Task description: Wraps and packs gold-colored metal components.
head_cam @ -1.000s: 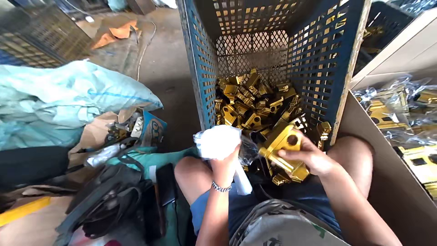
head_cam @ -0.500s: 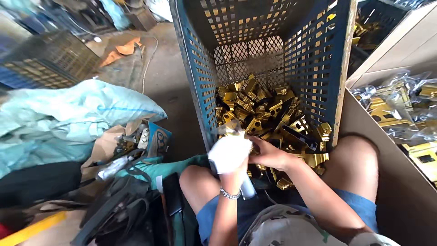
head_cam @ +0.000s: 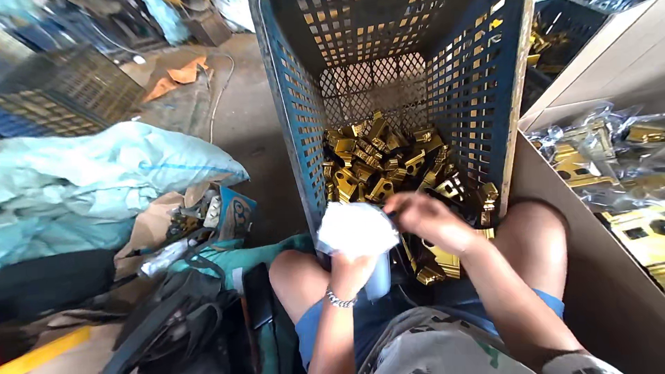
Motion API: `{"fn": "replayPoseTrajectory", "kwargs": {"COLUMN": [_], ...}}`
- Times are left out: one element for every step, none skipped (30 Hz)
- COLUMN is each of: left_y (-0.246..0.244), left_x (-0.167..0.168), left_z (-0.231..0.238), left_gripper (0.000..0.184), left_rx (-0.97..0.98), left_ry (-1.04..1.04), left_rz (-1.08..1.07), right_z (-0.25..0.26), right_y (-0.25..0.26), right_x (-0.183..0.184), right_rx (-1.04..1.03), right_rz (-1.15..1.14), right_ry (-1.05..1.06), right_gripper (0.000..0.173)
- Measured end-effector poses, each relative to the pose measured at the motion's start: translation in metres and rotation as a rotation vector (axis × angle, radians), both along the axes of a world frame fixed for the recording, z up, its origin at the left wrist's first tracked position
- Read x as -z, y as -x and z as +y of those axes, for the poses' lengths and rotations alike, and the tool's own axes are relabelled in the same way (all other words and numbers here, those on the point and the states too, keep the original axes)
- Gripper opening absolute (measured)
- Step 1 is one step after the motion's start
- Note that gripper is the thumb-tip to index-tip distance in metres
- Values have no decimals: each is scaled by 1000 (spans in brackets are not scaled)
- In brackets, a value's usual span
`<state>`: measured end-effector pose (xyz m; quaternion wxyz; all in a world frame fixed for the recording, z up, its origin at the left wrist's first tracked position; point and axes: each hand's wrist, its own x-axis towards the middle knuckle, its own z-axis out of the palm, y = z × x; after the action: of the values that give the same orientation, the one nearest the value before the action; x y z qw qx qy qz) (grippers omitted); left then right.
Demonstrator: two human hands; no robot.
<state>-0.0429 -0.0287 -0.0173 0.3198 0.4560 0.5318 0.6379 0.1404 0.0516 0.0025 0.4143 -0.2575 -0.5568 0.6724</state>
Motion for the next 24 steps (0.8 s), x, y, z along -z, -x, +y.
{"fn": "replayPoseTrajectory", "kwargs": {"left_y": [-7, -11, -13, -14, -15, -14, -9, -2, 4, 10, 14, 14, 10, 4, -1, -4, -5, -4, -1, 7, 17, 28, 40, 48], "left_x": [5, 8, 9, 8, 2, -10, -20, -24, -26, -25, -22, -17, -12, -12, -18, -23, -24, -22, -14, -3, 9, 21, 28, 28], "left_z": [5, 9, 10, 9, 4, -2, -7, -9, -10, -10, -10, -11, -12, -15, -17, -18, -17, -15, -14, -12, -9, -5, -3, -1], "left_gripper": [61, 60, 58, 56, 52, 45, 37, 33, 31, 38, 52, 63, 68, 64, 56, 45, 34, 29, 30, 37, 41, 42, 45, 49], "left_rx": [-15, -37, -55, -55, -2, 88, 177, 243, 253, 217, 203, 223, 263, 303, 327, 317, 301, 274, 222, 141, 7, -176, -337, -444], "left_ry": [-27, -54, -76, -93, -54, 29, 89, 101, 85, 72, 87, 113, 143, 161, 180, 201, 218, 220, 206, 162, 108, 42, 22, 13], "left_rz": [36, 52, 98, 132, 39, -157, -358, -472, -484, -370, -167, -12, 22, -53, -185, -302, -386, -384, -275, -55, 258, 543, 687, 686], "right_z": [-5, -7, -7, -8, -11, -14, -17, -17, -16, -15, -15, -16, -18, -19, -19, -18, -19, -21, -23, -26, -28, -29, -30, -29], "right_y": [12, 19, 21, 19, 17, 13, 8, 2, -3, -6, -6, -3, 2, 7, 12, 15, 18, 18, 17, 14, 12, 9, 5, 1], "right_x": [-5, -8, -10, -11, -12, -12, -9, -3, 1, 2, 1, -1, -3, -3, -4, -4, -1, 2, 5, 8, 10, 13, 15, 15], "right_rx": [-17, 14, 39, 34, -6, -61, -115, -150, -155, -166, -198, -219, -207, -158, -104, -67, -46, -46, -82, -139, -176, -170, -131, -73], "right_rz": [-109, -175, -221, -268, -313, -341, -344, -339, -324, -286, -240, -220, -230, -252, -282, -307, -328, -342, -339, -311, -294, -279, -257, -237], "right_ry": [-55, -90, -100, -102, -94, -69, -28, 27, 94, 168, 211, 197, 131, 59, 14, 1, 11, 31, 68, 123, 168, 186, 194, 199], "right_gripper": [27, 17, 12, 13, 15, 16, 17, 18, 20, 25, 34, 38, 32, 22, 14, 17, 23, 25, 22, 14, 7, 4, 3, 10]}}
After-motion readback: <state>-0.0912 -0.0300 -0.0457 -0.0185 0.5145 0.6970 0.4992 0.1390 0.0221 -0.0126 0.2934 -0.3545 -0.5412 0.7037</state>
